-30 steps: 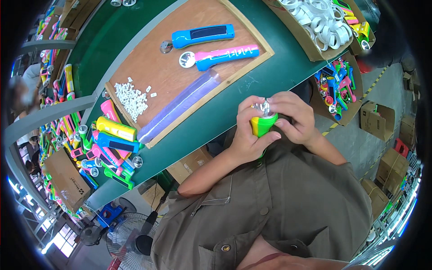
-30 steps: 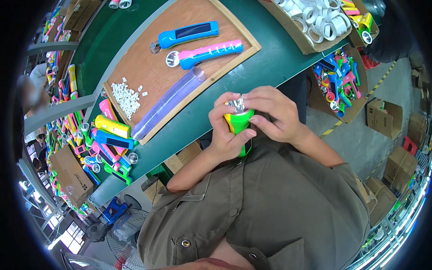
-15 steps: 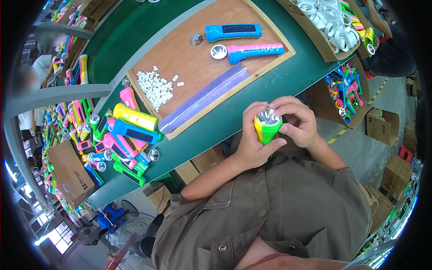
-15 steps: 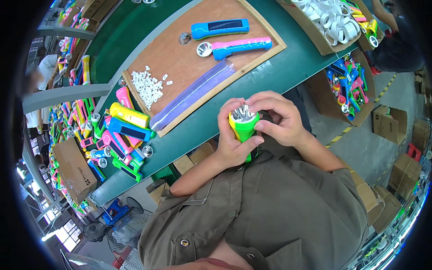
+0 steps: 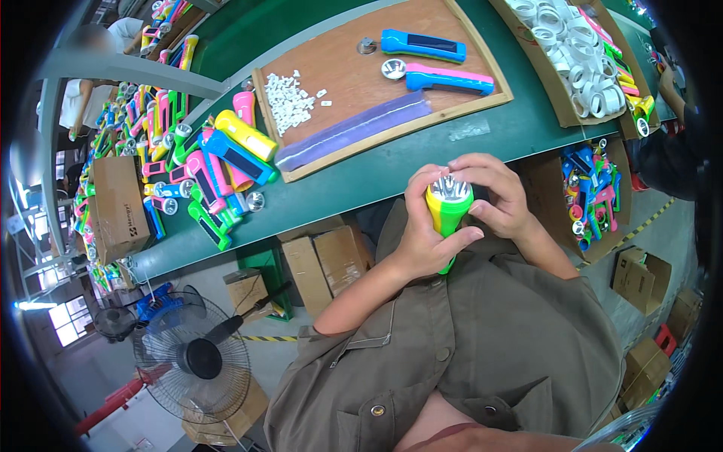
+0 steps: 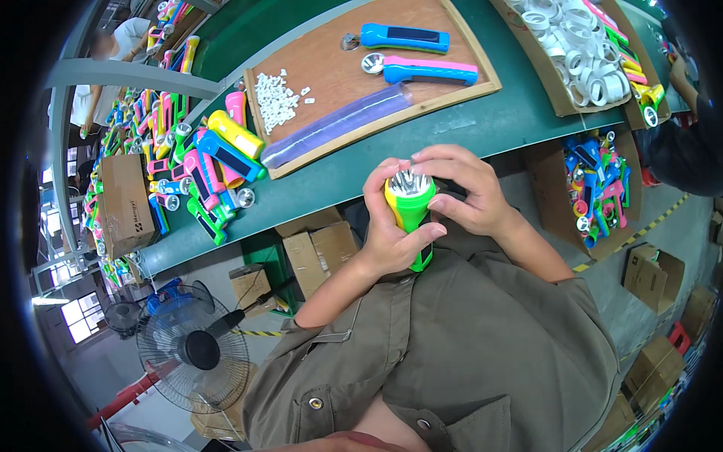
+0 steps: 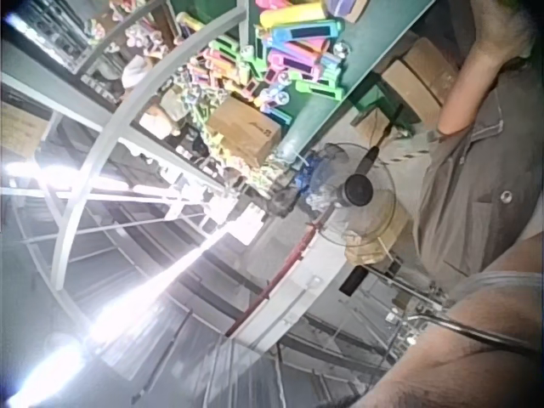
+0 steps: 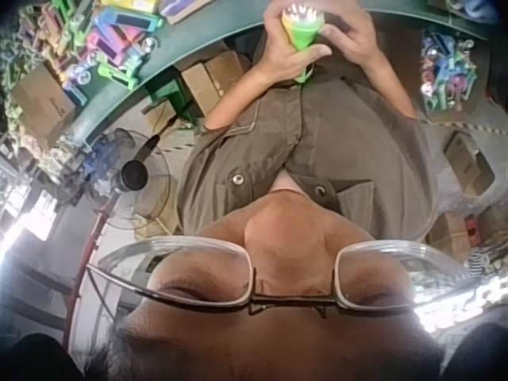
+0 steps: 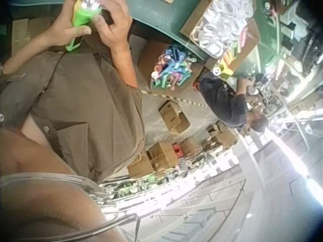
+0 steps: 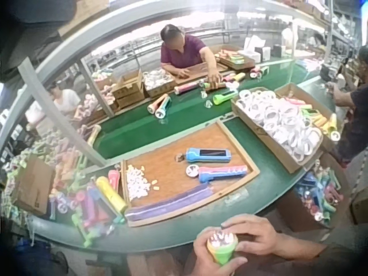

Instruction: The person assembles LED components and reflector caps onto plastic flashlight casings by hand.

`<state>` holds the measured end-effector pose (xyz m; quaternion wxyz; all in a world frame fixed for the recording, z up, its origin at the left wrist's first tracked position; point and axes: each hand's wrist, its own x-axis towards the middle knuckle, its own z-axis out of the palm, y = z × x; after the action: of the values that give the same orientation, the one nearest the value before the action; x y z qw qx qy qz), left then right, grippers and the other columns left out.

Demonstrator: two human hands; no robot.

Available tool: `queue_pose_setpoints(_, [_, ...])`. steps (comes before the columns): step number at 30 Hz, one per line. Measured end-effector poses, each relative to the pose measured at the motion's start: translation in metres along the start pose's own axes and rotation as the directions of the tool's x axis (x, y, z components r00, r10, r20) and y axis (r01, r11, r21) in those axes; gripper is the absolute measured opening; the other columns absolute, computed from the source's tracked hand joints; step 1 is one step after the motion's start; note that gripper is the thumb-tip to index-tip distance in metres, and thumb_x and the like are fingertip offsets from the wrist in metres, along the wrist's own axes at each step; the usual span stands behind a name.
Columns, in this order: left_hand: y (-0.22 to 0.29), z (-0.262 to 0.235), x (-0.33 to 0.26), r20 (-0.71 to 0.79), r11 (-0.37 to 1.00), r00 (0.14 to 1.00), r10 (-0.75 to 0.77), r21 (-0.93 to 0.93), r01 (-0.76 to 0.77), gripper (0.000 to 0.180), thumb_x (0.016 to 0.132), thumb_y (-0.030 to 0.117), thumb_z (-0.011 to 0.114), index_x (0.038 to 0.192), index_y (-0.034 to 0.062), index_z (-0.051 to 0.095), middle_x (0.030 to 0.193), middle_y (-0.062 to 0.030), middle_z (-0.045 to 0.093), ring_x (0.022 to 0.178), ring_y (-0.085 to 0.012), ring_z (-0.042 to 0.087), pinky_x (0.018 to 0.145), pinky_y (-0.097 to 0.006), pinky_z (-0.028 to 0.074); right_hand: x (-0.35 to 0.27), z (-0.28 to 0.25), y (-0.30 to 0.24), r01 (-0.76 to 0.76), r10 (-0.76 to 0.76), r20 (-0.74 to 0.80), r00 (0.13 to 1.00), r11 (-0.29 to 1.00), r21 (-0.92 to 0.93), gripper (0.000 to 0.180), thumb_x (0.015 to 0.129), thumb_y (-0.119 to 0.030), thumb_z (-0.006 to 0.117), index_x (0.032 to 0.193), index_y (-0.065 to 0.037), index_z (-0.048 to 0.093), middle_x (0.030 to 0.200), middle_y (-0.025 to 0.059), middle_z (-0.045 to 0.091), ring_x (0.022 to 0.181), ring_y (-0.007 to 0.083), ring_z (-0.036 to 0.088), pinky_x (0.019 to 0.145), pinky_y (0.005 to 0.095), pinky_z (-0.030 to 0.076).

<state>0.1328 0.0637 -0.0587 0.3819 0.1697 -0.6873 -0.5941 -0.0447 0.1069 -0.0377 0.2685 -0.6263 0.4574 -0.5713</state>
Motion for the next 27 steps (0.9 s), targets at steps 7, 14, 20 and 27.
queue_pose_setpoints(7, [-0.006, 0.045, 0.013, 0.088, 0.984, 0.987, -0.131, -0.113, 0.140, 0.096, 0.076, 0.014, 0.083, 0.145, 0.0098, 0.015, 0.143, -0.0149, 0.022, 0.113, -0.0227, 0.052, 0.093, -0.037, 0.048, -0.025, -0.053, 0.005, -0.051, 0.050, 0.024, 0.998, 0.998, 0.024, 0.043, 0.085, -0.035, 0.072, 0.107, 0.000, 0.065, 0.107, 0.0192, 0.066, 0.101, 0.0308, 0.064, 0.088, 0.0393, 0.050])
queue_pose_setpoints(14, [-0.004, 0.078, 0.029, 0.215, 0.957, 0.943, -0.255, -0.086, 0.278, 0.097, 0.071, 0.028, 0.086, 0.142, 0.0053, 0.025, 0.142, -0.0207, 0.028, 0.134, -0.0323, 0.032, 0.110, -0.042, 0.029, -0.059, -0.086, 0.012, 0.013, 0.004, -0.152, 0.988, 0.994, 0.110, 0.030, 0.075, -0.017, 0.081, 0.100, -0.005, 0.070, 0.105, 0.0123, 0.060, 0.095, 0.0239, 0.060, 0.081, 0.0349, 0.051])
queue_pose_setpoints(20, [-0.004, 0.087, 0.036, 0.333, 0.966, 0.913, -0.237, -0.019, 0.258, 0.100, 0.070, 0.024, 0.088, 0.145, 0.0089, 0.022, 0.147, -0.0192, 0.020, 0.127, -0.0267, 0.041, 0.078, -0.031, 0.056, -0.065, -0.112, 0.015, -0.054, 0.062, -0.018, 0.998, 0.954, 0.295, 0.013, 0.082, -0.009, 0.072, 0.094, -0.004, 0.070, 0.104, 0.0123, 0.061, 0.096, 0.0223, 0.061, 0.083, 0.0335, 0.050])
queue_pose_setpoints(27, [0.004, 0.087, 0.042, 0.344, 0.966, 0.934, -0.096, 0.258, 0.005, 0.094, 0.074, 0.031, 0.085, 0.143, 0.0061, 0.027, 0.146, -0.0208, 0.026, 0.130, -0.0286, 0.039, 0.098, -0.039, 0.044, -0.074, -0.104, 0.003, -0.161, 0.203, -0.093, 0.975, 0.927, 0.339, 0.011, 0.086, -0.009, 0.068, 0.095, -0.002, 0.070, 0.102, 0.0117, 0.065, 0.094, 0.0233, 0.063, 0.083, 0.0341, 0.050])
